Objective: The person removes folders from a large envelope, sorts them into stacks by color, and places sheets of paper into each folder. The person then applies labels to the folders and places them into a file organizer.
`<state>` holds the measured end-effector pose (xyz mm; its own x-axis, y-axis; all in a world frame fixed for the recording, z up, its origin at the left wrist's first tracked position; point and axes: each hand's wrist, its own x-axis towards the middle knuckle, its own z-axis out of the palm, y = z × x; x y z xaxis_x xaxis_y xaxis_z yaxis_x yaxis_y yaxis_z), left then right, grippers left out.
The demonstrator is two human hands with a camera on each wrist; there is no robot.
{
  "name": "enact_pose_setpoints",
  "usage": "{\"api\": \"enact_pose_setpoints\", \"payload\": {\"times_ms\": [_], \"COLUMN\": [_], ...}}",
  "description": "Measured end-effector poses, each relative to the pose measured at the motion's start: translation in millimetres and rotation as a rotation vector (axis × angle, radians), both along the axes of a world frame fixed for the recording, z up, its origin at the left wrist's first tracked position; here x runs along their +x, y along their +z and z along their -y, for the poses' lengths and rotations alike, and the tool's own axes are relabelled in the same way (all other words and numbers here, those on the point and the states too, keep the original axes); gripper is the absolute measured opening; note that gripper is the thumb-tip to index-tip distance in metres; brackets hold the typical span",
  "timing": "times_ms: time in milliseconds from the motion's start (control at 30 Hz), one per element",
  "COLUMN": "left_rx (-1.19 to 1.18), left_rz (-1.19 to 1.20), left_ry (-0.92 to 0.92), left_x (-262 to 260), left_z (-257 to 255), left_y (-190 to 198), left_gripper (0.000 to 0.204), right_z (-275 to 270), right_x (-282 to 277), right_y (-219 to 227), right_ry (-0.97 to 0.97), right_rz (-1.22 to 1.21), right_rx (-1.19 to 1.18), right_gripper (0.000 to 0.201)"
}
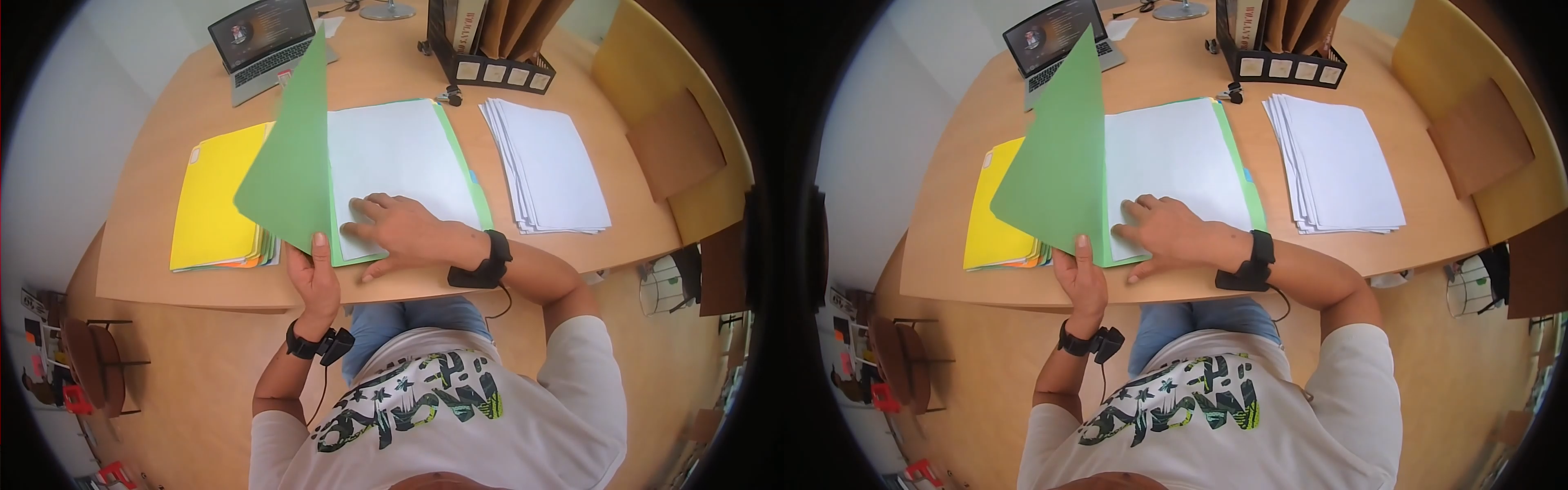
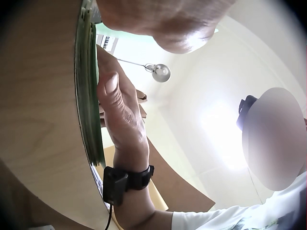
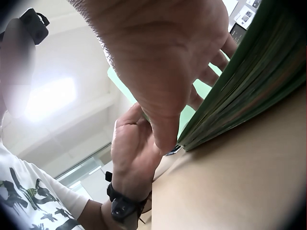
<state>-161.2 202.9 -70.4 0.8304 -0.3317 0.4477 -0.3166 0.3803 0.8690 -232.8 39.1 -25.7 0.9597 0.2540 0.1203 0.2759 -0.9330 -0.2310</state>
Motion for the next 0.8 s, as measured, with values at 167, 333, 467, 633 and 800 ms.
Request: {"api": "enact_pose_setpoints", "payload": {"times_ms": [167,333,467,633,800], "left_rx": [0.173,0.305,0.358,0.348,0.492], "left_rz": [0.001,0.009,-0.023,0.046,0.143], "left_ry": [-0.082,-0.107,-0.143,-0.143,-0.179], "left_x": [3,4,9,8,8], "left_z": [-1,-3,-5,-4,-5], "left_y": [6,3,-3,1,9], "left_gripper": [0.03,0.026,0.027,0.027,0.031], "right_z": [0,13,53,135,195], "right_x": [-1,-5,-18,-23,-19], "right_y": [-7,-19,14,62,50], "right_ry": [0.048,0.058,0.058,-0.288,-0.612], "right_rz": [0.056,0.099,-0.051,-0.201,0.055], "right_rx": [0.024,0.159,0.249,0.293,0.329], "right_gripper": [0.081,0.079,0.074,0.035,0.027]}}
